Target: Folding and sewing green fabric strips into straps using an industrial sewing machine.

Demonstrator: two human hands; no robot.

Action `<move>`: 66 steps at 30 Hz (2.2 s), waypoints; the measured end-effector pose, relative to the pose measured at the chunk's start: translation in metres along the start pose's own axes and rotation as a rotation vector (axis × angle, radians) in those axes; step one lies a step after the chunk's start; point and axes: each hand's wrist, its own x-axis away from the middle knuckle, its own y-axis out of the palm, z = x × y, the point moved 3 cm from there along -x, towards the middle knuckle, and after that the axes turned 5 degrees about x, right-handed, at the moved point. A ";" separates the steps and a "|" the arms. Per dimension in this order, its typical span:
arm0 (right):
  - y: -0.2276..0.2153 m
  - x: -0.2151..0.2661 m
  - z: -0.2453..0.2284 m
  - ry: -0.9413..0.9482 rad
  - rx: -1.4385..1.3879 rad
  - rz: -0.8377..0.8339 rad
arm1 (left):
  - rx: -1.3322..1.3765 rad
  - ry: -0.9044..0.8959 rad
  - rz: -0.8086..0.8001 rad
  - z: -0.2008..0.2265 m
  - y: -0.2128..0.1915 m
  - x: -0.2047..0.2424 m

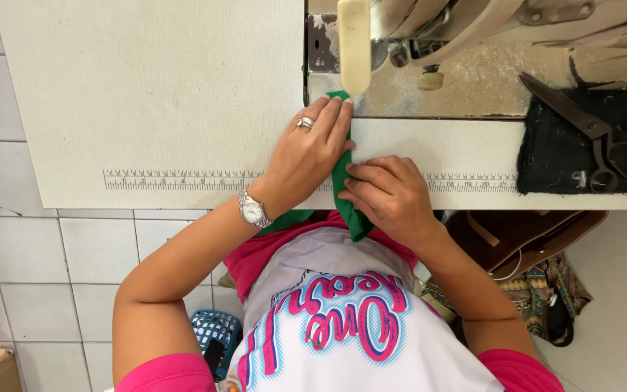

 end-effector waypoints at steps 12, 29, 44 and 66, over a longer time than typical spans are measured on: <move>0.002 -0.019 0.028 0.051 0.019 0.023 | 0.102 0.080 0.018 -0.033 0.034 -0.032; 0.001 -0.031 0.031 0.023 0.035 -0.037 | 0.202 -0.028 0.066 -0.036 0.004 -0.049; 0.000 -0.050 0.064 -0.026 0.253 -0.244 | 0.376 -0.082 -0.096 -0.075 0.026 -0.066; -0.010 0.076 0.011 0.665 -0.282 -0.399 | 0.711 -0.354 -0.129 0.053 -0.018 0.046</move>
